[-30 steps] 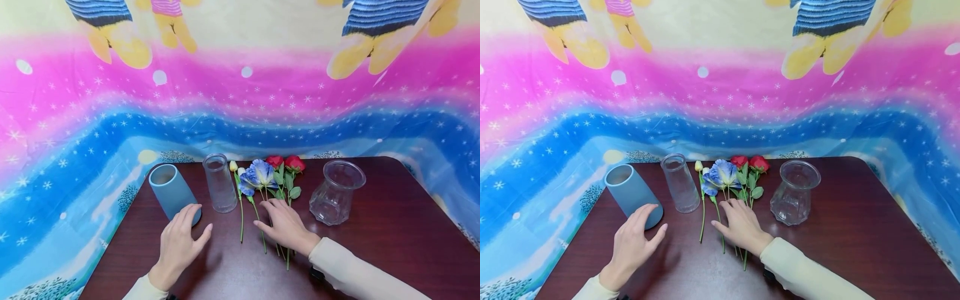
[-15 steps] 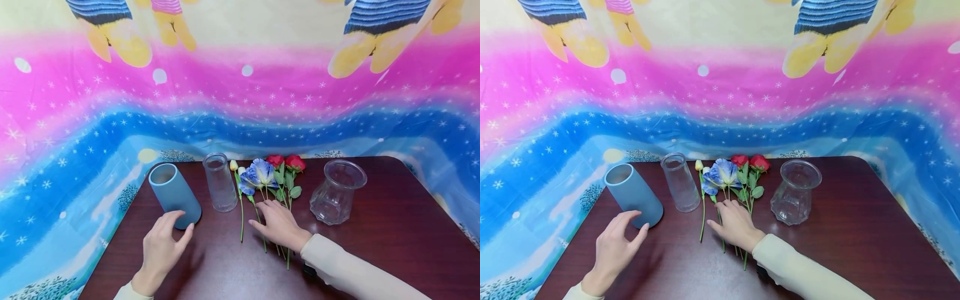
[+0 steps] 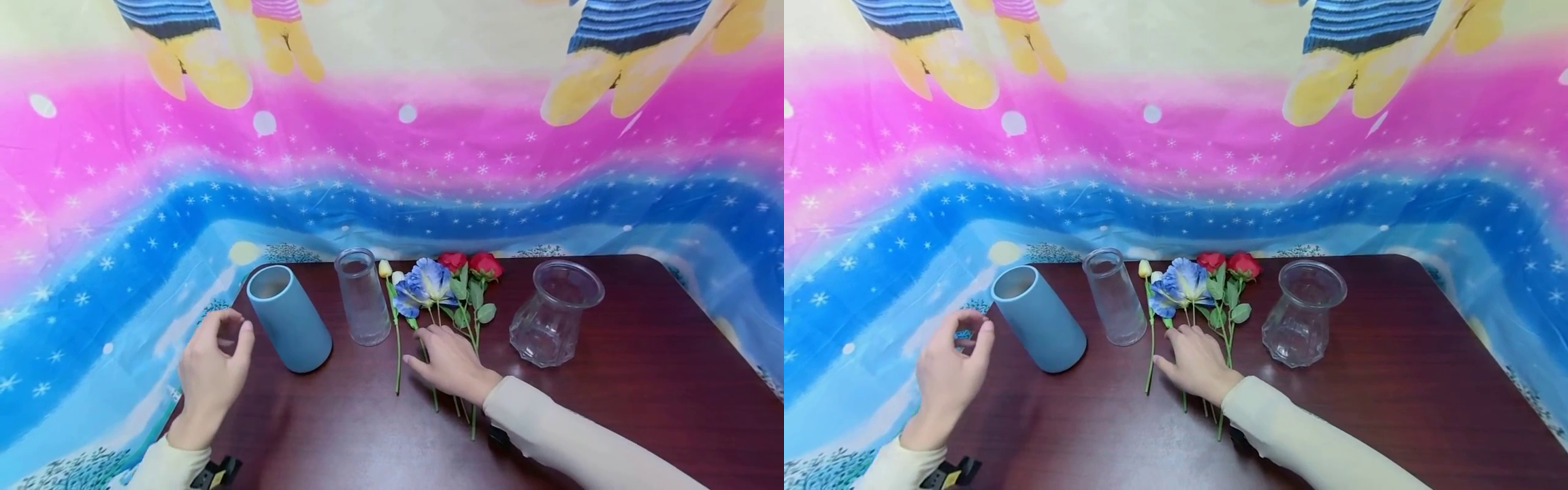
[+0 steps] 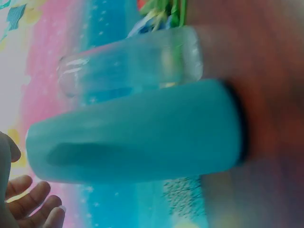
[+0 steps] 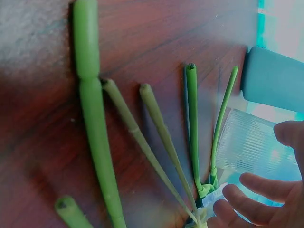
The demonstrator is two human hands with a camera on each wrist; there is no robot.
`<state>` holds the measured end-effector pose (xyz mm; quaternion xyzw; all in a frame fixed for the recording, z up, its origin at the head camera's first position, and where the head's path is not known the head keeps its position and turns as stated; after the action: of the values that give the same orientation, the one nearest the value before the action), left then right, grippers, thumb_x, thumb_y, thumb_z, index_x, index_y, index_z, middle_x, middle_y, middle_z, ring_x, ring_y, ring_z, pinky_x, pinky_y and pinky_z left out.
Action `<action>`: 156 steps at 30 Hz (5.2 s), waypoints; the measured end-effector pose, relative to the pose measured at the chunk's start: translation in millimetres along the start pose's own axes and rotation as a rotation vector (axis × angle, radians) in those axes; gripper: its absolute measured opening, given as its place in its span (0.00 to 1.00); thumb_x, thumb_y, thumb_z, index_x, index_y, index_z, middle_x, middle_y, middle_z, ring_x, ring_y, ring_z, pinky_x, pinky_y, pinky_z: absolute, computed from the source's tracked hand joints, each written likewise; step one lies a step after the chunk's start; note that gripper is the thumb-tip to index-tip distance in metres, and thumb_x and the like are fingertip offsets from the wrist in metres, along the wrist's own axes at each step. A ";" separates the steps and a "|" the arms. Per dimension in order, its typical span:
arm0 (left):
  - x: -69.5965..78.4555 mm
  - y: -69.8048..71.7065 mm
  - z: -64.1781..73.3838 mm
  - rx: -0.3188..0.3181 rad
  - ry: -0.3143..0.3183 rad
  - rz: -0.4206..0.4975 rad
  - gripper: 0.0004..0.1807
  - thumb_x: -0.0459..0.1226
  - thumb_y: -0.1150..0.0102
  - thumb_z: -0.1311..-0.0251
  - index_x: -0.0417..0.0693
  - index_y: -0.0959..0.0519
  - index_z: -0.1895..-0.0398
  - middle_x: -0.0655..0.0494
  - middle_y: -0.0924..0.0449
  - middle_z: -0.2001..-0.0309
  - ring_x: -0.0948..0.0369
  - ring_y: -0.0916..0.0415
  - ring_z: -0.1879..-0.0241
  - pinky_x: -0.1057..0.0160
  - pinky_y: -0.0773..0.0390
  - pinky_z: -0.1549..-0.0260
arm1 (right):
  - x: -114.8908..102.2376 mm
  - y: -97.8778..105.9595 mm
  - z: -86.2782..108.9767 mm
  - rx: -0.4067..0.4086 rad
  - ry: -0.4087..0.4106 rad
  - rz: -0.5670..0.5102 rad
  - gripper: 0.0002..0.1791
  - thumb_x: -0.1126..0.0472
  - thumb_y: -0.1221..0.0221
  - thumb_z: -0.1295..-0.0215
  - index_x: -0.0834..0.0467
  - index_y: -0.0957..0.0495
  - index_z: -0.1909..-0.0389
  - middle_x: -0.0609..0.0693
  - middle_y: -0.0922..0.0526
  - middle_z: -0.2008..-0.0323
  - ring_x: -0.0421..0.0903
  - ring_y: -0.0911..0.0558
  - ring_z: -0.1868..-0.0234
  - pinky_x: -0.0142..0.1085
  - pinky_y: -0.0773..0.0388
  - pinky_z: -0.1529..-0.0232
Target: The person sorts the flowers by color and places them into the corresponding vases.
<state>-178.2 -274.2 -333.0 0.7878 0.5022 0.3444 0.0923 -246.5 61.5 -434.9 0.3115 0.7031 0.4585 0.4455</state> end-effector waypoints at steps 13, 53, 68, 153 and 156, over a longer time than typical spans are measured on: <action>-5.2 -5.5 -41.9 -0.123 0.140 -0.036 0.11 0.44 0.41 0.33 0.47 0.19 0.58 0.52 0.16 0.62 0.68 0.26 0.73 0.71 0.31 0.71 | 2.4 -4.2 -3.6 -0.019 0.006 -0.004 0.26 0.43 0.34 0.37 0.58 0.17 0.48 0.50 0.15 0.60 0.49 0.18 0.58 0.44 0.20 0.60; -17.6 -40.1 -78.2 -0.609 0.161 -0.068 0.21 0.51 0.56 0.25 0.49 0.28 0.73 0.57 0.35 0.81 0.58 0.37 0.82 0.60 0.37 0.81 | -6.2 -22.2 -25.7 -0.100 -0.017 -0.023 0.21 0.44 0.34 0.36 0.59 0.18 0.59 0.48 0.23 0.76 0.46 0.22 0.73 0.40 0.28 0.75; -15.0 -46.0 -77.4 -0.602 0.134 -0.064 0.22 0.49 0.60 0.23 0.48 0.33 0.76 0.53 0.35 0.77 0.57 0.38 0.79 0.59 0.38 0.80 | -4.5 -38.0 -50.7 -0.263 -0.115 -0.049 0.27 0.47 0.36 0.33 0.52 0.36 0.87 0.45 0.39 0.89 0.45 0.33 0.86 0.38 0.35 0.81; -13.9 -47.1 -73.8 -0.610 0.151 -0.068 0.22 0.48 0.66 0.21 0.47 0.36 0.74 0.50 0.36 0.74 0.54 0.37 0.75 0.58 0.37 0.78 | -10.7 11.7 -52.3 -0.103 0.096 -0.512 0.20 0.67 0.48 0.40 0.51 0.41 0.88 0.40 0.41 0.87 0.36 0.40 0.83 0.28 0.41 0.75; -13.8 -47.1 -73.9 -0.609 0.148 -0.068 0.22 0.48 0.66 0.21 0.47 0.36 0.74 0.50 0.36 0.74 0.54 0.37 0.75 0.59 0.37 0.77 | -10.2 17.3 -51.1 -0.083 0.073 -0.544 0.19 0.67 0.48 0.39 0.51 0.40 0.88 0.40 0.40 0.87 0.36 0.41 0.84 0.28 0.41 0.76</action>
<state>-263.0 -278.3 -307.2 0.6795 0.4076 0.5319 0.2986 -288.5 40.8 -406.2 0.0761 0.7570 0.3613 0.5390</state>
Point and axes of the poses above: each hand's wrist, its own z-axis away from the middle knuckle, its own y-axis out of the back of the hand, x = y × z, the point moved 7 cm from there along -z, towards the middle knuckle
